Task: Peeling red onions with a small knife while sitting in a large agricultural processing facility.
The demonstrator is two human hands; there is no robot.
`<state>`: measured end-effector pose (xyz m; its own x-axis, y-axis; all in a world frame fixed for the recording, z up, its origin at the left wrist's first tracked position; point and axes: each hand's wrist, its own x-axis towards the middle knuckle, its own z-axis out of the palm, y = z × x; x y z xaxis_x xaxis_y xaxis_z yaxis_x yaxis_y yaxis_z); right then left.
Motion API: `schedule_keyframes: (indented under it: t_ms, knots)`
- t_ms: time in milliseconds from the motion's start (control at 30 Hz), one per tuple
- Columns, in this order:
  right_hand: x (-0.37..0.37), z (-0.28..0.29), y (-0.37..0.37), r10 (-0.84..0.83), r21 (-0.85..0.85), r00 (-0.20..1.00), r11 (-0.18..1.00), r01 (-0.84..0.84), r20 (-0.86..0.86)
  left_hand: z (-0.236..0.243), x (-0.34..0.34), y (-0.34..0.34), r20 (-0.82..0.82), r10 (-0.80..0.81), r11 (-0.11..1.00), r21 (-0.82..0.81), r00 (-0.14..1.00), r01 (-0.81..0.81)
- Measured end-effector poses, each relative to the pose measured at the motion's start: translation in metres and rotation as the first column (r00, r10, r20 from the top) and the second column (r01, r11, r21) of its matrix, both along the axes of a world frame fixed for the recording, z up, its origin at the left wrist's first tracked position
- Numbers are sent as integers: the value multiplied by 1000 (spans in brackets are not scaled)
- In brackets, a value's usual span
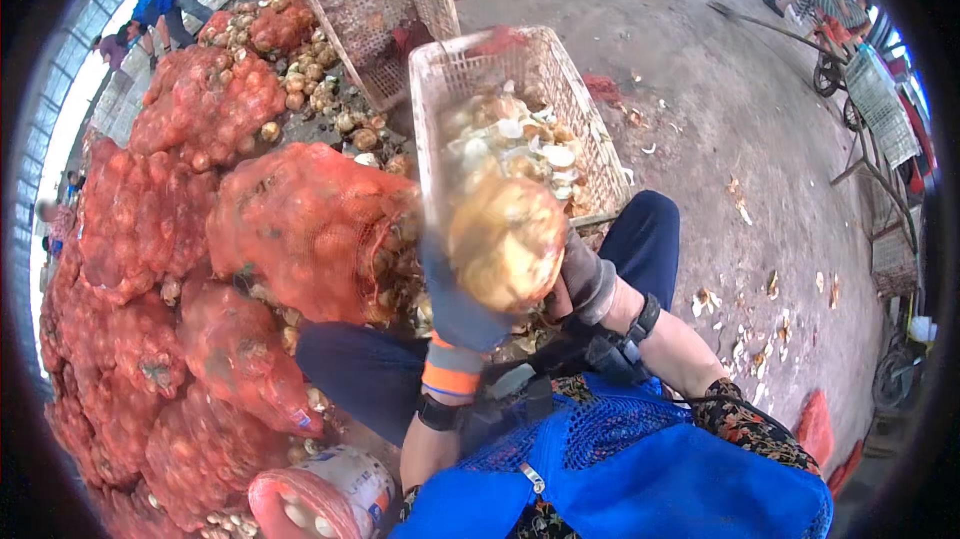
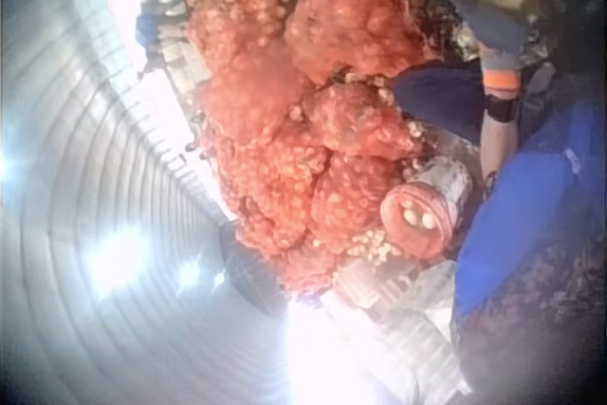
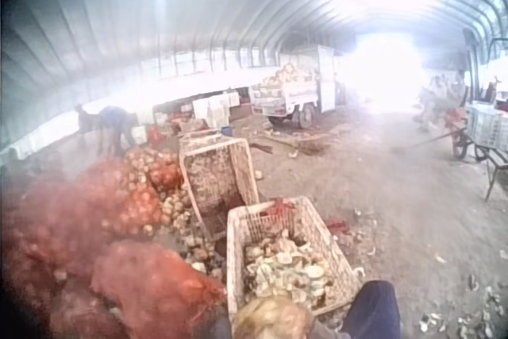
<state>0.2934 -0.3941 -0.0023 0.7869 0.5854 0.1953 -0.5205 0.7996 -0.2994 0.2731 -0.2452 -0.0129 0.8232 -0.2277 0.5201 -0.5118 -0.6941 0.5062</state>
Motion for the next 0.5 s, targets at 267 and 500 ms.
schedule_keyframes:
  t_ms: [267, 500]
  knots:
    - [12, 27, -27, -29, -705, 732, 242, 666, 681, -2, -17, -9, 185, -775, -560, -642, 604, -523]
    - [-37, 107, -47, 325, -797, 754, -4, 604, 570, 3, -22, 14, -42, -605, -454, -802, 795, -388]
